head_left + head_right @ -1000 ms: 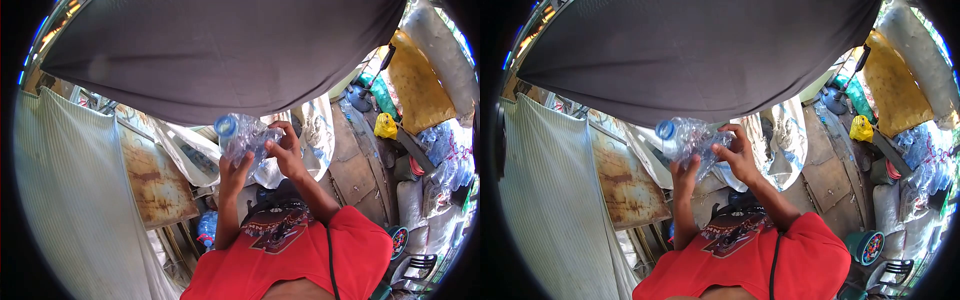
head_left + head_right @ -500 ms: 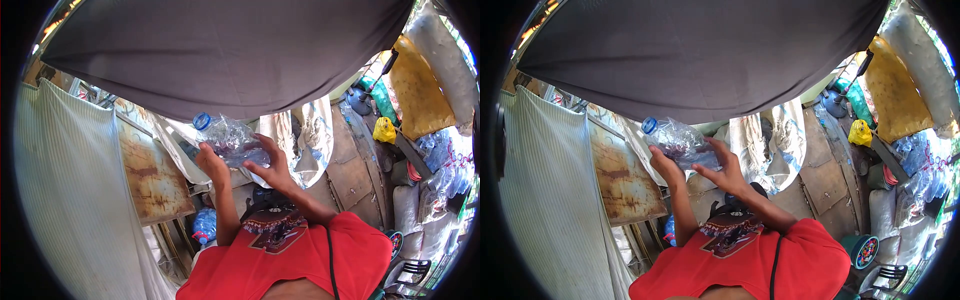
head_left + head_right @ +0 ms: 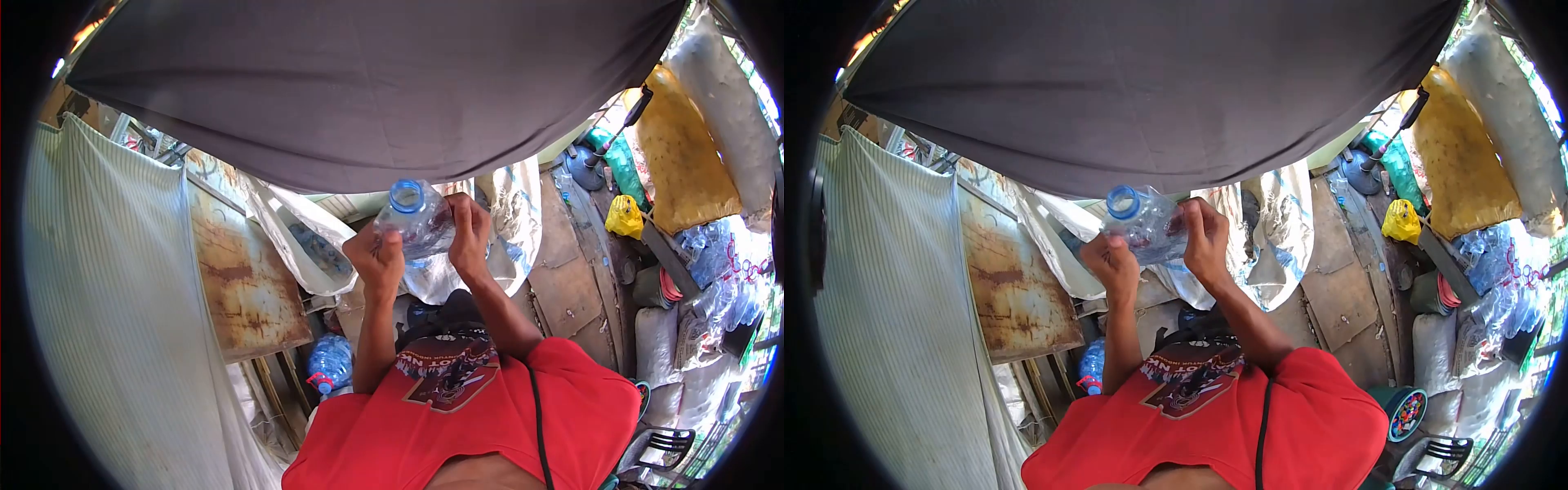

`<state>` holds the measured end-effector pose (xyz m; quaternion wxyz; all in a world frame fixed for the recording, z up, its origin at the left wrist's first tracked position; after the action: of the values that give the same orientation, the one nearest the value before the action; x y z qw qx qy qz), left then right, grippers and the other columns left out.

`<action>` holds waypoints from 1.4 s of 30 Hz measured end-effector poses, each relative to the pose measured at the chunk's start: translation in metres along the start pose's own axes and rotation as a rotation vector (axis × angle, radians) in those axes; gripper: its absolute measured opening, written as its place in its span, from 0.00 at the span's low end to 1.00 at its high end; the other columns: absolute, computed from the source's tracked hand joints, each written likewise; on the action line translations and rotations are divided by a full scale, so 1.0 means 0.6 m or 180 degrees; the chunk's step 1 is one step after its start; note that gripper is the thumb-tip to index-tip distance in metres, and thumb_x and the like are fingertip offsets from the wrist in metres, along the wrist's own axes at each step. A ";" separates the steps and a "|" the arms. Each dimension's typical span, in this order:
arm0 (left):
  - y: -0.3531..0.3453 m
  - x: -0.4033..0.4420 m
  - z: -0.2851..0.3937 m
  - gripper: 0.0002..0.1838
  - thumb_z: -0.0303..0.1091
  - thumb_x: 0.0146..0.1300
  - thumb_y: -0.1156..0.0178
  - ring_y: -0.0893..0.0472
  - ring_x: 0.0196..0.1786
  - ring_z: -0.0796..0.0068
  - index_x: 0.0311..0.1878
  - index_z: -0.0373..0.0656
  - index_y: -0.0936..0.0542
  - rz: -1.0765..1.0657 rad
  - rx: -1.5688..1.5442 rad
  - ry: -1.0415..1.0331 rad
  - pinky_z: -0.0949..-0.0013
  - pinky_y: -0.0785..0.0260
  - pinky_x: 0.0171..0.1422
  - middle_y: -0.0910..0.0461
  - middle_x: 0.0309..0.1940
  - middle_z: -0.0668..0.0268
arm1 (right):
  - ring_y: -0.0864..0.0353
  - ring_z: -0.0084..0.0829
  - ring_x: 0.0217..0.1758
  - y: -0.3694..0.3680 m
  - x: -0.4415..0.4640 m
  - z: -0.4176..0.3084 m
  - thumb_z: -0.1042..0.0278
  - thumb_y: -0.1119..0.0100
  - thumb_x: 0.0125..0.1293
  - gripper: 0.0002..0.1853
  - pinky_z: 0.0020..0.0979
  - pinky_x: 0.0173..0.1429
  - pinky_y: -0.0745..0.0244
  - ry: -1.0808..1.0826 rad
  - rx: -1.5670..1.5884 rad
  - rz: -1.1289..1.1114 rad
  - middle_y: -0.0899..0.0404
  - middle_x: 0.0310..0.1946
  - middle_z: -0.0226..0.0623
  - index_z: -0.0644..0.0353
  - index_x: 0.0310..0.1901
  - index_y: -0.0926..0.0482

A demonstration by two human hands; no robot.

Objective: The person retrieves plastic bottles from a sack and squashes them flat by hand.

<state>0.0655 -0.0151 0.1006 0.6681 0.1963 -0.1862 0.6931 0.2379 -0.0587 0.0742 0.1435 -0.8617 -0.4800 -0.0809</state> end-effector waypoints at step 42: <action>-0.031 -0.074 -0.156 0.22 0.31 0.60 0.34 0.26 0.49 0.75 0.54 0.37 0.30 -0.1058 -0.1573 0.2018 0.72 0.32 0.54 0.25 0.46 0.63 | 0.27 0.34 0.56 0.016 -0.026 0.113 0.58 0.36 0.61 0.34 0.35 0.57 0.27 -0.1977 0.0896 -0.1117 0.28 0.53 0.47 0.68 0.62 0.38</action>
<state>0.0833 -0.0039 -0.0027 0.8217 -0.1649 -0.0980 0.5367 0.2381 -0.0541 0.0043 0.0921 -0.7217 -0.6473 0.2273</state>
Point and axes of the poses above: each hand's wrist, its own x-axis towards the middle knuckle, its own y-axis out of the back of the hand, z = x × y, the point moved 8 cm from there along x, towards the middle knuckle
